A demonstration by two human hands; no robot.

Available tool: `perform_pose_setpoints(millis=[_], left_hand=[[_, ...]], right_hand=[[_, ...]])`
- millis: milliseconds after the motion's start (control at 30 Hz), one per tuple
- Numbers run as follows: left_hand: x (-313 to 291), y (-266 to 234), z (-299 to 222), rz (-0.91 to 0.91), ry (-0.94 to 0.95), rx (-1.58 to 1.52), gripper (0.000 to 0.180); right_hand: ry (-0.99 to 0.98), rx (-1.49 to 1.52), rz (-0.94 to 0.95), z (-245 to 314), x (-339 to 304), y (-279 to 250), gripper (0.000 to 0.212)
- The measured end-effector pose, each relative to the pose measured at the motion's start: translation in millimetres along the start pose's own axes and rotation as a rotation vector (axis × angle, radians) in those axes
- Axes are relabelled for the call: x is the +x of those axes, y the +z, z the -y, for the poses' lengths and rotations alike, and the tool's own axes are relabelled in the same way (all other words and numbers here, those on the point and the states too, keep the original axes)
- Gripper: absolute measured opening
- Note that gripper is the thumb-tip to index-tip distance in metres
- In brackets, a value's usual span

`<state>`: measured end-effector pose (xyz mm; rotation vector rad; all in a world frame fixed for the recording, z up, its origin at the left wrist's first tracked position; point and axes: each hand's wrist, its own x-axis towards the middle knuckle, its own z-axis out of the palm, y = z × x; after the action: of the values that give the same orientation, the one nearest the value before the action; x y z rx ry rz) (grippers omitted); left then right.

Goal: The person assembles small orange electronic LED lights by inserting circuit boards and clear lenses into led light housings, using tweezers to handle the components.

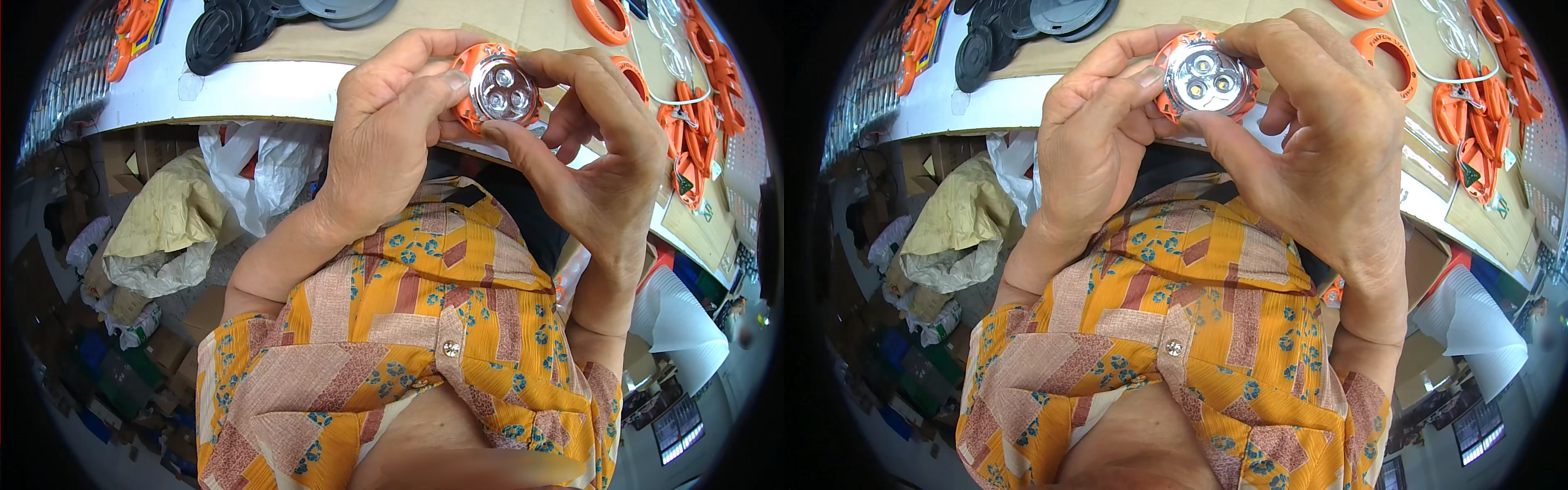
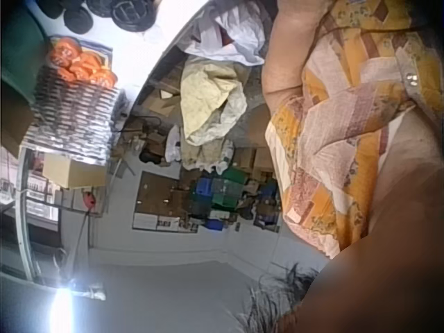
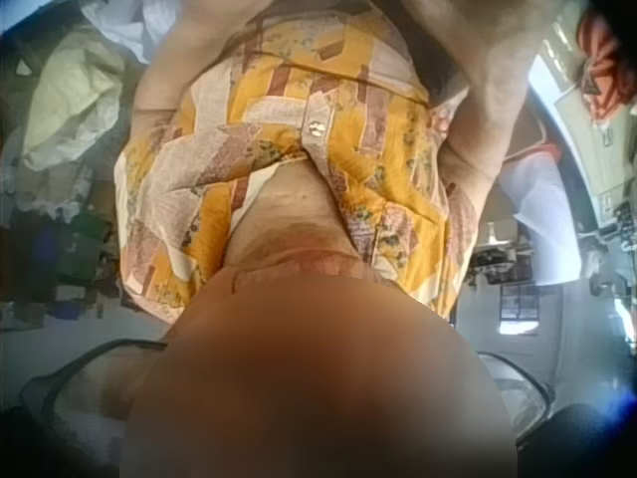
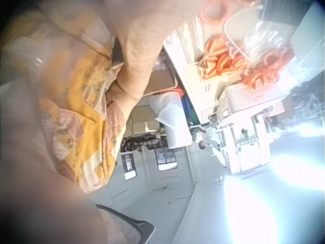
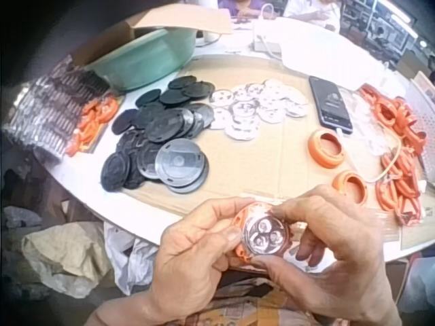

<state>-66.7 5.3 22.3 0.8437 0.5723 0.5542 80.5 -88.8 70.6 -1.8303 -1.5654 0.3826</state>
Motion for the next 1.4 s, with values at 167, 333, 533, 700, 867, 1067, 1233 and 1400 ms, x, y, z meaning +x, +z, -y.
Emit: perform_pose_setpoints(millis=[167, 333, 533, 700, 867, 1067, 1233, 1400], left_hand=[[-1, 0, 0, -0.002, -0.010, -0.015, 0.032], [-2, 0, 1, -0.019, 0.002, 0.001, 0.032], [-3, -2, -2, 0.033, 0.012, 0.079, 0.036], [-2, -2, 7, 0.002, 0.062, 0.043, 0.033], [-2, -3, 9, 0.008, 0.074, 0.057, 0.035], [-4, -6, 8, 0.041, 0.067, 0.175, 0.042], [0, -9, 12, -0.001, 0.084, 0.115, 0.034], [3, -2, 9, -0.033, 0.031, -0.037, 0.034]], right_hand=[[-0.025, 0.001, -0.015, 0, 1, 1, 0.044], [-0.058, 0.028, -0.064, -17, -6, 8, 0.046], [-0.126, -0.007, -0.191, -20, -14, 19, 0.049], [-0.127, 0.003, -0.231, -21, -16, 24, 0.050], [-0.139, -0.066, -0.282, -19, -18, 26, 0.051], [-0.056, -0.085, -0.251, -13, -22, 25, 0.050], [0.050, 0.080, -0.207, -7, -14, 21, 0.047], [0.075, 0.221, -0.185, -16, -14, 22, 0.045]])
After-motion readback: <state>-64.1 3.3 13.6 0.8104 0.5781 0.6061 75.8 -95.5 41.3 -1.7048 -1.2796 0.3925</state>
